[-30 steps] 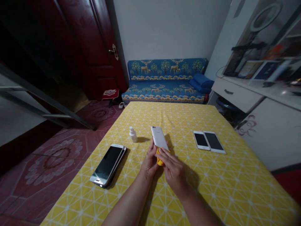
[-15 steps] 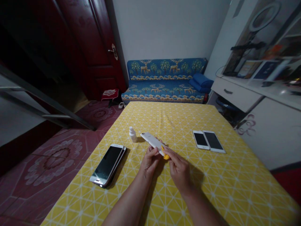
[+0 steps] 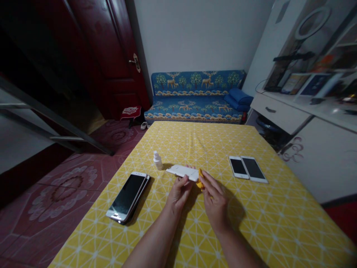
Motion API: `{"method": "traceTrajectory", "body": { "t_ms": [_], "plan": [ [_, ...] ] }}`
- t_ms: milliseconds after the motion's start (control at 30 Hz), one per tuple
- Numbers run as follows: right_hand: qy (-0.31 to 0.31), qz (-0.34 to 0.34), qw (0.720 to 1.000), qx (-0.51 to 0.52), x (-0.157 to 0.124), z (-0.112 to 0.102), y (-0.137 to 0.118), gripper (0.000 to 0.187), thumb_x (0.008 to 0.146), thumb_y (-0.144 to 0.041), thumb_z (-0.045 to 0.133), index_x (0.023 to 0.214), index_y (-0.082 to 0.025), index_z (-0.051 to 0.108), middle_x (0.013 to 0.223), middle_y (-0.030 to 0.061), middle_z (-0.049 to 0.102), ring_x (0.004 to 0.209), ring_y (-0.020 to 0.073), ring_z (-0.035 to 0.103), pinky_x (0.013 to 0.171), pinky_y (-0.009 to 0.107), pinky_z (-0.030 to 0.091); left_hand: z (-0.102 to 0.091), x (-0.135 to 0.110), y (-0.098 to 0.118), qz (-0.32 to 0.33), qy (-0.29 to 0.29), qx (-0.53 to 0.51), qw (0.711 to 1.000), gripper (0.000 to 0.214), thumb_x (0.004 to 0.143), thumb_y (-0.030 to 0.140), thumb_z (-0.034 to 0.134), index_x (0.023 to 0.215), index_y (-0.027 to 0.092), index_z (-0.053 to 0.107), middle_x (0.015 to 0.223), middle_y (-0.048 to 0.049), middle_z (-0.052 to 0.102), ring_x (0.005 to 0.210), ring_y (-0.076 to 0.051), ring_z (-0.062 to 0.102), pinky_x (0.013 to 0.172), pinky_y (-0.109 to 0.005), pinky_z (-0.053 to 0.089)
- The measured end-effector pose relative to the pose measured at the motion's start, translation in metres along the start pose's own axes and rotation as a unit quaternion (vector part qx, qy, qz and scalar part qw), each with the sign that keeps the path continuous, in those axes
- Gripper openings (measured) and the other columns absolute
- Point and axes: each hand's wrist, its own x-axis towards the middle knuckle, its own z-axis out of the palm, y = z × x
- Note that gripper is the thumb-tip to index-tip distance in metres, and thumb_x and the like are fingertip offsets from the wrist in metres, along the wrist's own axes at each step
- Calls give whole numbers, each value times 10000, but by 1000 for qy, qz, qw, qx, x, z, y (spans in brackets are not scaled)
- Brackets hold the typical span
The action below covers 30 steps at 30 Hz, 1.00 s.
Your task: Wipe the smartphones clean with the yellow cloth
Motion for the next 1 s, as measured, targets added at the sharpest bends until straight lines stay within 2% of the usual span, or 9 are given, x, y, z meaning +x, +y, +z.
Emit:
{"method": "traceTrajectory", "body": {
  "t_ms": [100, 200, 267, 367, 467, 567, 733, 1000],
  "plan": [
    [-8, -62, 998, 9, 1, 1, -6, 489, 868, 5, 515, 1239, -284, 649, 1266, 82, 654, 1210, 222, 596, 974, 420, 556, -4, 0, -2, -4, -4, 4, 1000, 584, 788, 49, 641, 1346, 181, 529, 1263, -97, 646, 1207, -202, 583, 1073, -281, 395],
    [-12, -79, 997, 24, 2, 2, -6, 482, 865, 3, 529, 1236, -280, 652, 1251, 80, 663, 1208, 224, 597, 970, 418, 560, -6, 0, -3, -18, -16, 3, 1000, 563, 785, 73, 659, 1328, 163, 542, 1233, -109, 658, 1216, -206, 576, 1082, -286, 388],
    [-8, -52, 998, 30, 2, 1, -2, 467, 880, -17, 517, 1246, -277, 646, 1241, 75, 670, 1201, 218, 602, 982, 414, 554, -5, -1, -2, -15, -26, 8, 1000, 559, 773, 85, 680, 1313, 158, 553, 1221, -112, 665, 1225, -216, 569, 1091, -301, 384],
    [7, 29, 998, 51, 0, -1, 7, 433, 907, -69, 489, 1254, -282, 639, 1278, 68, 651, 1207, 213, 601, 987, 409, 551, 0, -2, -2, 5, -41, 19, 999, 578, 741, 92, 721, 1291, 179, 566, 1200, -91, 680, 1233, -226, 564, 1088, -308, 395],
    [39, 112, 989, 88, -2, -1, 15, 376, 912, -122, 496, 1209, -274, 669, 1245, 66, 673, 1152, 215, 639, 941, 391, 577, 6, -4, -1, 5, -60, 29, 998, 615, 705, 91, 756, 1278, 204, 566, 1163, -72, 699, 1218, -233, 576, 1077, -324, 410],
    [65, 161, 978, 116, -3, -2, 17, 314, 892, -165, 551, 1154, -251, 701, 1188, 73, 703, 1103, 226, 666, 929, 402, 579, 8, -5, 0, -3, -67, 42, 997, 567, 706, 86, 754, 1238, 188, 588, 1102, -80, 717, 1183, -233, 597, 1067, -327, 414],
    [65, 168, 973, 141, -1, -5, 10, 278, 888, -183, 551, 1104, -233, 718, 1199, 81, 697, 1137, 237, 646, 953, 417, 559, 3, -2, 2, -7, -56, 34, 998, 352, 762, 69, 690, 1098, 166, 655, 979, -65, 738, 1070, -208, 650, 1044, -318, 420],
    [60, 138, 976, 157, -3, -10, 3, 286, 890, -168, 531, 1107, -225, 709, 1213, 88, 685, 1148, 252, 635, 945, 429, 558, 3, -2, 7, -52, -72, 34, 995, 442, 803, 88, 647, 1239, 128, 583, 1077, -98, 731, 1050, -196, 670, 1033, -312, 441]
  ]
}}
